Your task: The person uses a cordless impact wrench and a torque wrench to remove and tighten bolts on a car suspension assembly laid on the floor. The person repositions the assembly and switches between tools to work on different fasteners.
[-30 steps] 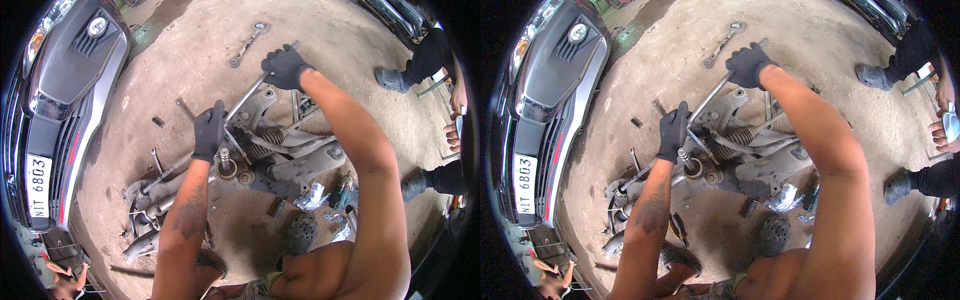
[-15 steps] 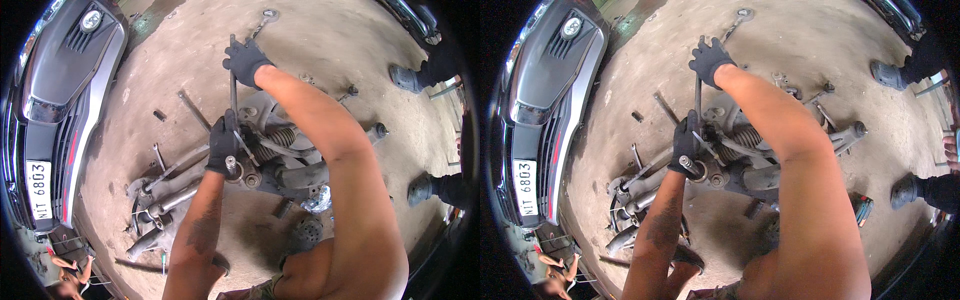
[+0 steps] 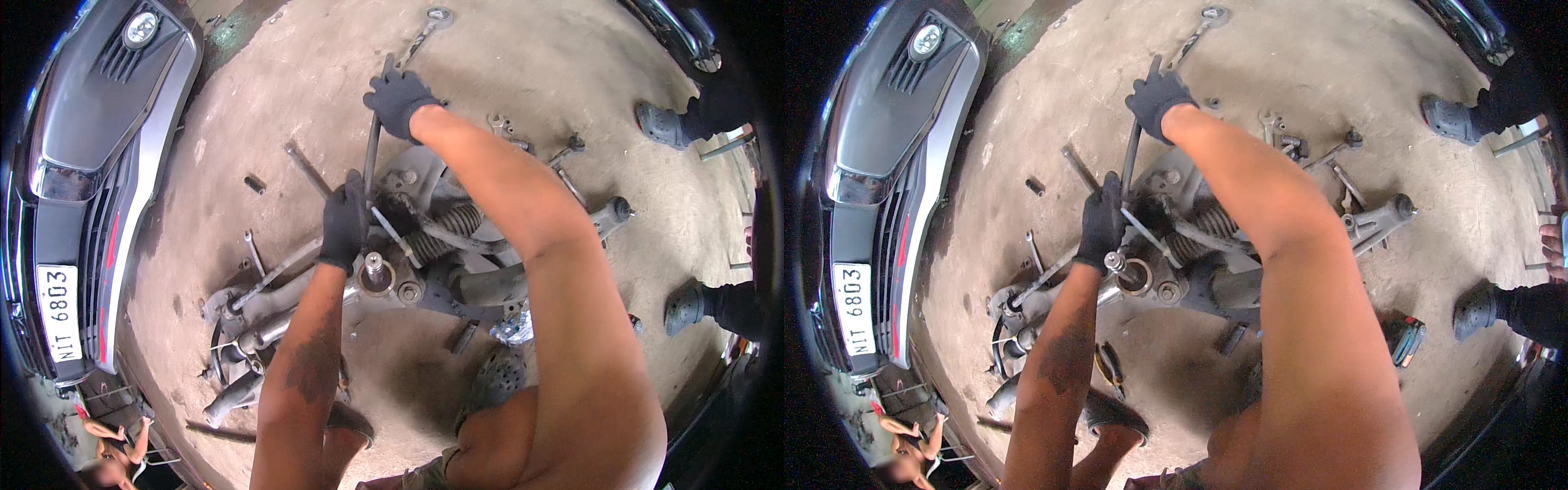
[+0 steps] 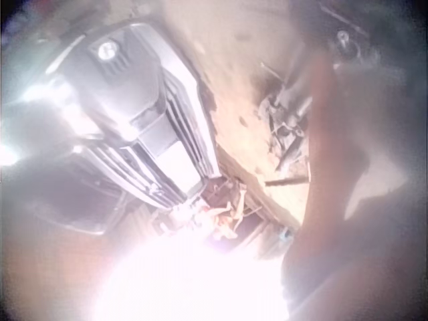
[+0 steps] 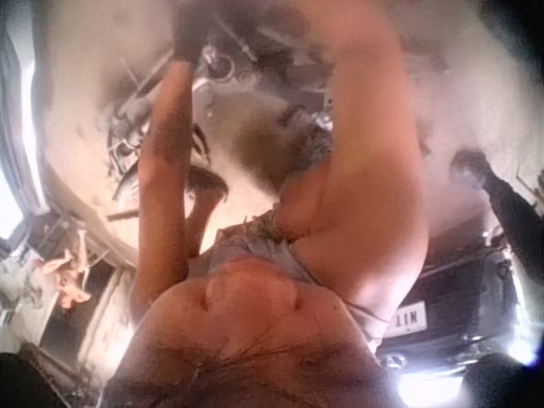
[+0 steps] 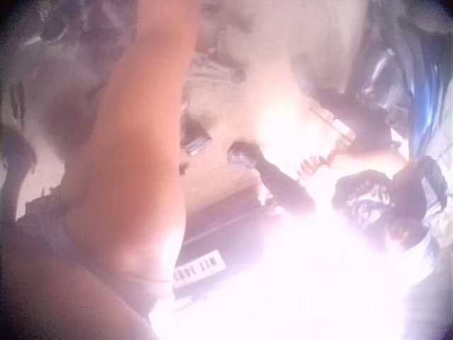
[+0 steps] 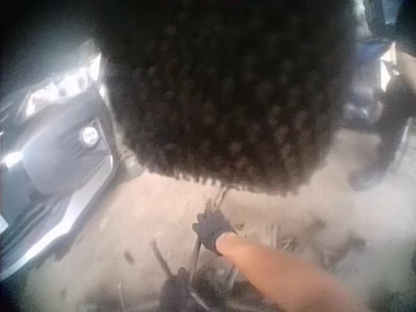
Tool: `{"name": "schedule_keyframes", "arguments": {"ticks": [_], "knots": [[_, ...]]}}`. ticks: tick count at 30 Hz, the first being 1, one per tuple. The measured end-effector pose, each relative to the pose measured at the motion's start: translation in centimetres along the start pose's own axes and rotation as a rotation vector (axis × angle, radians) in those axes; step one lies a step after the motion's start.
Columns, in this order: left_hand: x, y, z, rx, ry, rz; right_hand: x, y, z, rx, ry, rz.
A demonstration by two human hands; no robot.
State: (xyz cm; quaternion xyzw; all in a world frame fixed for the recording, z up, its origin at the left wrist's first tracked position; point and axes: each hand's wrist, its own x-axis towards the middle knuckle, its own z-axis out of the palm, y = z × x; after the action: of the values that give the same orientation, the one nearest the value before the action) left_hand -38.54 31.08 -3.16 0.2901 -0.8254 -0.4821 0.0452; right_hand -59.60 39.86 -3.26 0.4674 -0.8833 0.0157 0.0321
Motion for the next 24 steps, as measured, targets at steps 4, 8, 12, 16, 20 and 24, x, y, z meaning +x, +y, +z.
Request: {"name": "schedule_keyframes", "arguments": {"ticks": [4, 8, 12, 16, 20, 24], "knots": [[-1.2, 0.0, 2.9, 0.071, 0.021, 0.31, -0.5, 0.2, 1.2, 0.089, -0.041, 0.014], [-0.3, 0.2, 1.0, -0.075, -0.123, 0.07, -0.8, -0.5, -0.5, 0.044, -0.106, 0.062], [-1.1, 2.3, 1.3, -0.076, -0.254, -0.004, -1.3, 0.1, 1.8, 0.018, -0.054, 0.064], [-0.5, 0.7, 1.5, 0.176, -0.251, 0.3, -1.2, -0.2, 2.2, 0.062, -0.043, 0.089], [0.5, -1.5, 1.1, 0.651, -0.201, 0.699, -1.1, -0.5, 1.6, 0.073, -0.107, 0.096], [0.1, -0.9, 1.1, 0.755, -0.168, 0.707, -1.0, -0.3, 2.1, 0.068, -0.108, 0.039]]}}
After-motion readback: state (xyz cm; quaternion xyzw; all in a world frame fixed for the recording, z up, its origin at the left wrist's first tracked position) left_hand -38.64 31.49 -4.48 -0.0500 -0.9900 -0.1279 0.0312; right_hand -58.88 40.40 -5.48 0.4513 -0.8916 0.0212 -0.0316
